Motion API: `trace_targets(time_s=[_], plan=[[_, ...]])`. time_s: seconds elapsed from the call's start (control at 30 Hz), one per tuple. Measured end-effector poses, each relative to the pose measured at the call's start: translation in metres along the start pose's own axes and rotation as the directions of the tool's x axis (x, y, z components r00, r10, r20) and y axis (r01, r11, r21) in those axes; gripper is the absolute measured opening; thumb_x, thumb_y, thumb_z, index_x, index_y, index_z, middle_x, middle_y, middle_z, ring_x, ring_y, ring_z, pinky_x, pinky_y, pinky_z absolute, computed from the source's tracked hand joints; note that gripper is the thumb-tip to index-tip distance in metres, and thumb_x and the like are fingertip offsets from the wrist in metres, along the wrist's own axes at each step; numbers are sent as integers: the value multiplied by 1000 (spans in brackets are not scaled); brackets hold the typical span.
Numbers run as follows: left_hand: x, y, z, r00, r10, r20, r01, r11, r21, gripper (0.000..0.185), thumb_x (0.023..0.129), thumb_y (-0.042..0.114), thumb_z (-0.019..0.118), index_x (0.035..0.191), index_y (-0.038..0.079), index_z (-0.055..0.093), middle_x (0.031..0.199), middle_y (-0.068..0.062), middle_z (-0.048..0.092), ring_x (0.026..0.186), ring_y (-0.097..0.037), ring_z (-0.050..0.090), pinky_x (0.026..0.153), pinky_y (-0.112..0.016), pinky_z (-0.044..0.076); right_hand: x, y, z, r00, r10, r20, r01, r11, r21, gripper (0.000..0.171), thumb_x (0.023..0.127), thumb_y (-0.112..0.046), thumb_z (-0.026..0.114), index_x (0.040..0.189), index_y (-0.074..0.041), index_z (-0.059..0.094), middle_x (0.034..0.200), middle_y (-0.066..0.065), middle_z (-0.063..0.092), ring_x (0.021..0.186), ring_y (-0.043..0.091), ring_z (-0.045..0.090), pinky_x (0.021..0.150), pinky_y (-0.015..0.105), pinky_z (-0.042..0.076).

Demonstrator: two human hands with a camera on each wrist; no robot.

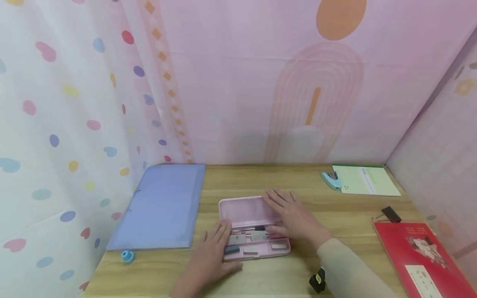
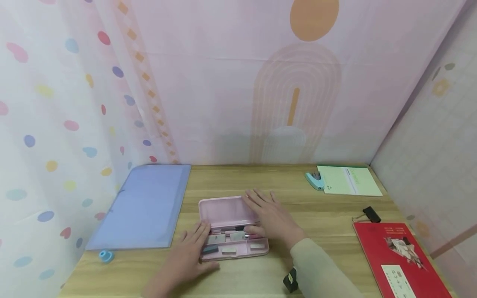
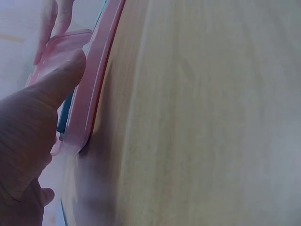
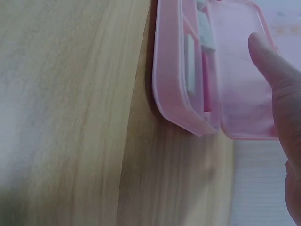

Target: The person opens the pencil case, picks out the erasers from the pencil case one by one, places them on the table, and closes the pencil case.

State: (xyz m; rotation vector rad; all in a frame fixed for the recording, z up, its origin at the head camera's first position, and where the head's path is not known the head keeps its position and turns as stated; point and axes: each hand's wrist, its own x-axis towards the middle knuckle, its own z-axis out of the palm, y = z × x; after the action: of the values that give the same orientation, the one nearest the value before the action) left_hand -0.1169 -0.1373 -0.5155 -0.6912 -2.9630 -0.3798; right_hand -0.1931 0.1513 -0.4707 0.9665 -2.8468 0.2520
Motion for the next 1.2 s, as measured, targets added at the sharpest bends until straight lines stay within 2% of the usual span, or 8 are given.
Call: trace_targets(time_s=[0.57,0.73,0.8,0.87,0.97,1.0,1.07,1.2], plan=[[-1,-6,13,998,-7,-55,5,999,-33,101,80,74,51,152,6,27,155,-10,29,142,-31,26,108,-61,27,11,8,12,997,58,40,-60,998,29,89,86,-65,56,155,-27,14,160,-8,2,147,16,-1,115,57,13],[-11,-5,7,996,-38,-75,33,997,-69,94,82,65,60,149,5,34,152,-12,36,139,-31,32,107,-61,29,6,-3,7,997,-11,-80,11,1000,5,84,86,-58,61,153,-23,26,160,-4,15,147,20,10,115,55,14],[-15,-4,5,996,-49,-80,42,996,-79,94,81,63,64,148,5,34,151,-13,36,139,-31,32,107,-61,29,4,-13,4,977,-100,-188,100,995,-9,79,85,-52,66,149,-15,37,156,2,30,143,24,25,114,52,21],[-17,-3,4,995,-59,-79,52,995,-79,94,80,61,65,149,5,34,151,-14,36,139,-32,32,106,-62,30,3,-25,4,933,-203,-299,206,978,-22,69,83,-44,71,139,-8,51,143,7,48,133,26,42,110,47,33],[-17,-4,5,995,-76,-63,72,995,-64,97,80,65,63,149,5,32,151,-15,35,139,-34,32,105,-64,29,4,-45,12,883,-290,-369,312,950,-2,46,82,-33,74,119,-7,65,119,5,65,112,22,59,98,38,47],[-17,-5,6,995,-82,-56,79,995,-57,97,80,67,61,150,5,32,151,-14,35,139,-34,32,105,-65,29,5,-51,16,884,-295,-364,322,947,15,39,82,-31,74,114,-8,68,112,3,67,106,20,61,95,36,49],[-17,-6,8,995,-98,-35,96,994,-47,98,81,72,55,150,6,32,152,-13,35,139,-34,32,105,-66,27,7,-60,24,912,-270,-310,298,953,46,29,84,-31,73,107,-13,71,104,-3,68,99,15,61,91,31,50],[-17,-7,12,993,-120,4,120,991,-58,98,83,76,43,151,7,30,151,-12,36,139,-34,31,106,-68,23,13,-68,39,963,-214,-166,231,969,88,27,87,-34,70,107,-17,72,102,-7,68,98,12,59,92,29,48]])
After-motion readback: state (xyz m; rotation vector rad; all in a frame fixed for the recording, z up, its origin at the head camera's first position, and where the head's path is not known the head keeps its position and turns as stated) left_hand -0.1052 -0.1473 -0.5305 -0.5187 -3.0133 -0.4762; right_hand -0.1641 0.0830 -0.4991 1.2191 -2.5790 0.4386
